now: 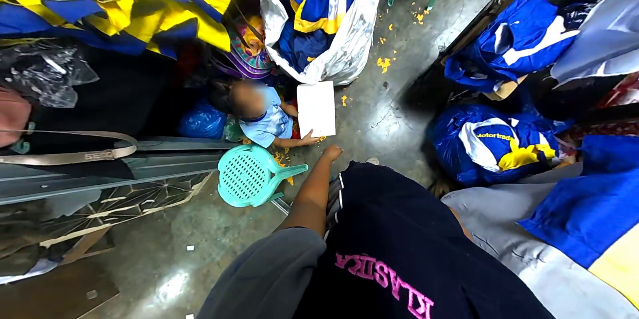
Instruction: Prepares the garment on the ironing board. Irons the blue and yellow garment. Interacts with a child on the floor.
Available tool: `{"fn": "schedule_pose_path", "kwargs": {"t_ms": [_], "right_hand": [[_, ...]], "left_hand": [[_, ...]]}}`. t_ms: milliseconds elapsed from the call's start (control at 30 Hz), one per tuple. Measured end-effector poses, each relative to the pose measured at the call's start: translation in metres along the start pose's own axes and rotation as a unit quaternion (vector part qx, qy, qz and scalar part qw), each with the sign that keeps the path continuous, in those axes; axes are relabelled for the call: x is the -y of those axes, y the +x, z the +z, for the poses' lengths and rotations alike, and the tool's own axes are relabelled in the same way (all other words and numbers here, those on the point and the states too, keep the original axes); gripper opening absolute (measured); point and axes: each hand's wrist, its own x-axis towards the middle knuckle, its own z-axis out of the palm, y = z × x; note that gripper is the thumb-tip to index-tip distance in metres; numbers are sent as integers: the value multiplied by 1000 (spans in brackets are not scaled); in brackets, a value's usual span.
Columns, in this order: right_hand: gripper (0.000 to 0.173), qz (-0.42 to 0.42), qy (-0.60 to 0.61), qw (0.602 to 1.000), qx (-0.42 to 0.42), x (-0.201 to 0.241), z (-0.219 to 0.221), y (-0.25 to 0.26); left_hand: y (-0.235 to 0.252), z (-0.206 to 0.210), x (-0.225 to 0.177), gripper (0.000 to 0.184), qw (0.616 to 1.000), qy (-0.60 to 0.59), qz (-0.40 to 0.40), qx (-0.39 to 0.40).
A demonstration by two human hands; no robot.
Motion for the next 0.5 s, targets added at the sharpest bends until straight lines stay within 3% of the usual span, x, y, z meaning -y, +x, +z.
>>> {"fn": "schedule_pose_path", "kwargs": {"t_ms": [100,167,233,333,433,500], "right_hand": [[39,8,-7,1000,9,6,-3,-10],[40,-33,-1,999,2,-5,-2,-8],[40,-109,12,989,-103,-49,20,44],[40,-1,21,1000,-18,-56,9,66],[38,12,-13,1000,-15,-37,1,17],[39,27,-21,999,4,-13,-9,-27]], "left_hand": [[21,0,18,53,995,-76,-11,-69],[33,1,30,66,980,-163,-33,-105],[32,2,33,79,959,-240,-64,-135],[31,-3,30,84,957,-167,-88,-222],[38,-11,38,75,943,-81,-57,-317],[39,-23,37,81,931,-83,-68,-348]]}}
